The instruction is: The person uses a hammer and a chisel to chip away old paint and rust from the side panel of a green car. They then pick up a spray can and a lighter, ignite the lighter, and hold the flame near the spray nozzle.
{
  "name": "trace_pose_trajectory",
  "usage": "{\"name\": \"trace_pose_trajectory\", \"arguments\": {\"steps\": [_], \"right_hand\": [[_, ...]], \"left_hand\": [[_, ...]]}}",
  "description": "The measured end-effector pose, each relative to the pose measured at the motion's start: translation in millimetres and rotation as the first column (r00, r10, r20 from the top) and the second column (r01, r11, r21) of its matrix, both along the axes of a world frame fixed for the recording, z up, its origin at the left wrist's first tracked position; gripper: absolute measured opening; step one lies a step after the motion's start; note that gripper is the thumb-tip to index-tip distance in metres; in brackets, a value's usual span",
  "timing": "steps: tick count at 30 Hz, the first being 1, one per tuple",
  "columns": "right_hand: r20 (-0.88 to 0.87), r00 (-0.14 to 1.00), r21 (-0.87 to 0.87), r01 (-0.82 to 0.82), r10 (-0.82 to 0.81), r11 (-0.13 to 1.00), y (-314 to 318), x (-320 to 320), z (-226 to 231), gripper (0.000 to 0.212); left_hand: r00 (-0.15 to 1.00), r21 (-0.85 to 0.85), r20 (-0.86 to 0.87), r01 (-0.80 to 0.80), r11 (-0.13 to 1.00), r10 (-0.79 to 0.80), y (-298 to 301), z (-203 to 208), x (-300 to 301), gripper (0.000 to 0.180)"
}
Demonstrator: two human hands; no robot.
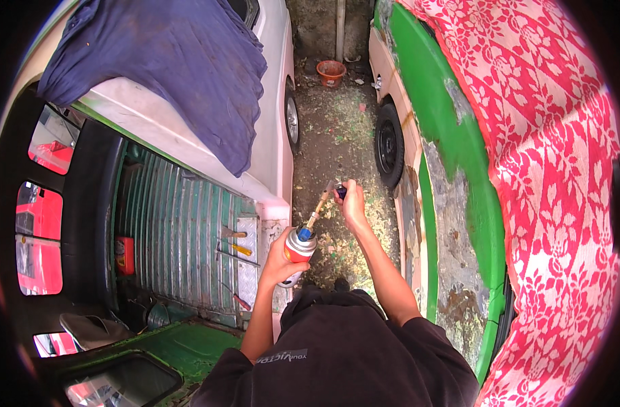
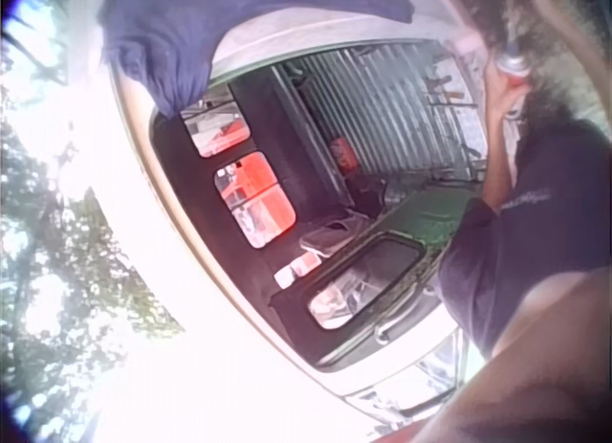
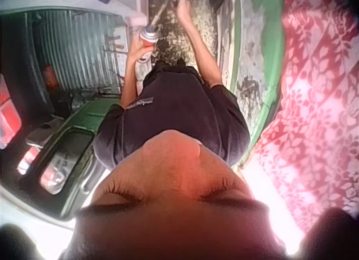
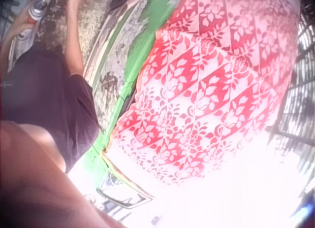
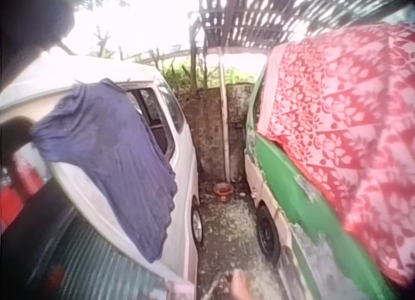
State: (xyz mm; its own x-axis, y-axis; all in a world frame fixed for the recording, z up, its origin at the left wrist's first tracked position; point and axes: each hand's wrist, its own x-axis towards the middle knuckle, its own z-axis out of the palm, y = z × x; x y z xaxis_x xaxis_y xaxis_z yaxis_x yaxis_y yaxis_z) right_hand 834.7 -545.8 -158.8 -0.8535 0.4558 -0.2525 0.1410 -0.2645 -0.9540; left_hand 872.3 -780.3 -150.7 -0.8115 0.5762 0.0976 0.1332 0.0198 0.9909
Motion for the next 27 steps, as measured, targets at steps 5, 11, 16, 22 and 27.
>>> {"name": "trace_pose_trajectory", "arguments": {"steps": [5,11,16,22,27], "right_hand": [[-0.008,0.999,0.027,0.032,-0.032,0.999,-8.2,2.1,9.2,0.045],[-0.017,0.999,0.077,0.038,-0.037,0.996,-5.0,0.0,-10.3,0.047],[-0.023,0.996,0.02,0.082,-0.081,0.996,-9.7,-2.6,-13.3,0.048],[0.0,0.999,0.102,0.036,-0.036,0.994,-10.6,3.3,-2.8,0.049],[-0.021,0.996,0.04,0.092,-0.091,0.995,-8.6,-0.4,-24.0,0.05]], "left_hand": [[1.0,-0.025,0.003,-0.001,1.0,0.001,-1.3,0.5,0.0,0.064],[1.0,-0.016,-0.004,-0.002,1.0,0.002,-0.2,-1.3,1.1,0.063],[1.0,-0.049,0.002,-0.002,0.999,0.002,-0.8,4.1,1.9,0.062],[1.0,-0.016,0.025,0.008,1.0,-0.008,-3.6,1.3,2.3,0.064],[1.0,-0.028,0.002,-0.015,0.999,0.015,-2.8,3.1,5.9,0.064]]}}
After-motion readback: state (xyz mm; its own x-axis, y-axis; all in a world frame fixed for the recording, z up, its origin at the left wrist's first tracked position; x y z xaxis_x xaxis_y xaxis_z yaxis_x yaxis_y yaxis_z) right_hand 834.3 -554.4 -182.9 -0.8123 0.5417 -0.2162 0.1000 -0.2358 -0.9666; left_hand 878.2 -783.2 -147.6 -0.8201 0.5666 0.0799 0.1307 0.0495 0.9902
